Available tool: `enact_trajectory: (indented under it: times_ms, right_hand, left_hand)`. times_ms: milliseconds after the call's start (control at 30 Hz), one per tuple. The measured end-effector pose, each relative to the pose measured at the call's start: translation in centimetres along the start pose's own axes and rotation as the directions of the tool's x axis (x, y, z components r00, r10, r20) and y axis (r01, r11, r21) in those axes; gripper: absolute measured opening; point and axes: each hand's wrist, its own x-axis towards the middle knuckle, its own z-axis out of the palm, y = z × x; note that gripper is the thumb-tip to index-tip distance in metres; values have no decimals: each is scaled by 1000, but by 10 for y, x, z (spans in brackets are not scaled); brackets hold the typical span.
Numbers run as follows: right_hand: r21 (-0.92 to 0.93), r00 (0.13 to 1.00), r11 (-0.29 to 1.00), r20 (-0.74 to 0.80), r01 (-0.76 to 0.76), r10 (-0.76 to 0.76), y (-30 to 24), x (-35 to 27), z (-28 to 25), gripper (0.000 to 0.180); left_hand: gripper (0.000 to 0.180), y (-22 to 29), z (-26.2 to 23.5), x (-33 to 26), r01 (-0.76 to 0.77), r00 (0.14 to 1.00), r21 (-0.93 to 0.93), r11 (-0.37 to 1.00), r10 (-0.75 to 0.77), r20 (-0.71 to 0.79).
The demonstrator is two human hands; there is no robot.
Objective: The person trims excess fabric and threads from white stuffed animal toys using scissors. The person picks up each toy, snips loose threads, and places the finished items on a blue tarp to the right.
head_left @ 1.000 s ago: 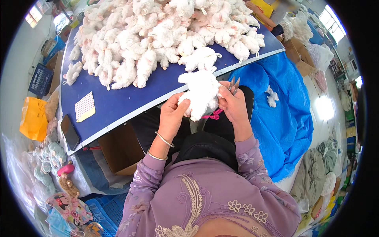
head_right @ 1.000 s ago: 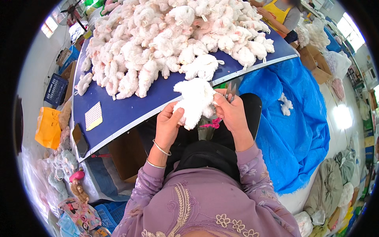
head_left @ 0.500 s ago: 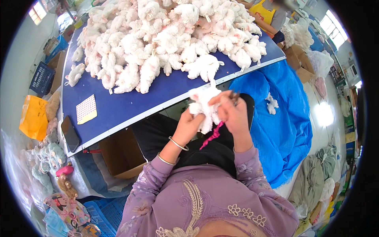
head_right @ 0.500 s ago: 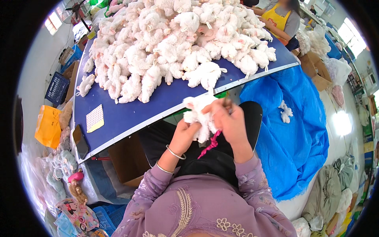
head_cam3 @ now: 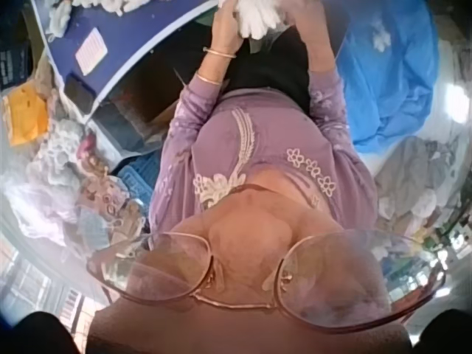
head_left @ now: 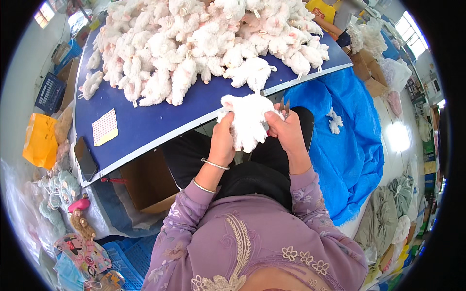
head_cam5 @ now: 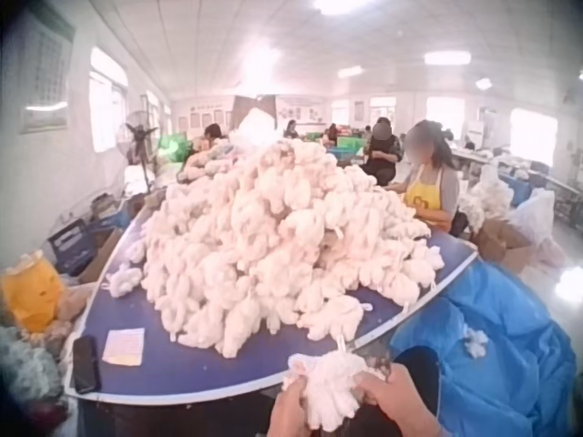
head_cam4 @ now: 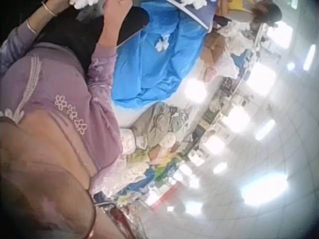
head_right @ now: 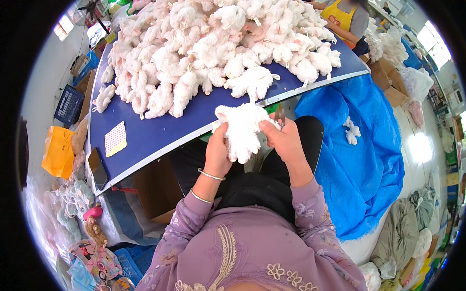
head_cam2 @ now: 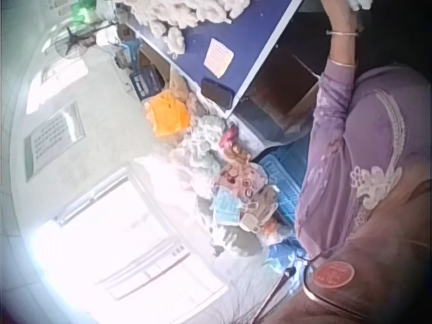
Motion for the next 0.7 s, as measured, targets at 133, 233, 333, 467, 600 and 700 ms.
enact_trajectory:
  times_ms: [133, 233, 333, 467, 600, 700]
  right_hand:
    - [120, 1000, 993, -14, 15, -13, 7, 1, -2, 14]
    - [93, 1000, 996, -24, 10, -7, 3, 5, -11, 14]
    - [103, 998, 995, -65, -14, 21, -2, 6, -15, 15]
    - [101, 997, 995, -82, 0, 8, 4, 7, -15, 18]
    - [95, 997, 996, -73, 6, 1, 4, 8, -16, 19]
    - [100, 991, 993, -124, 57, -44, 5, 11, -20, 19]
  left_hand:
    - [40, 0, 0, 1, -24, 998, -149, 988, 32, 48]
    - [45, 9, 0, 0, -89, 983, -57, 994, 97, 158]
    - [64, 22, -2, -1, -27, 987, 67, 997, 15, 161]
    - [44, 14, 0, -3, -121, 990, 195, 973, 103, 99]
    - [20, 9, -6, 0, -235, 971, 342, 910, 208, 115]
    - [11, 7, -6, 1, -373, 928, 309, 875, 340, 155]
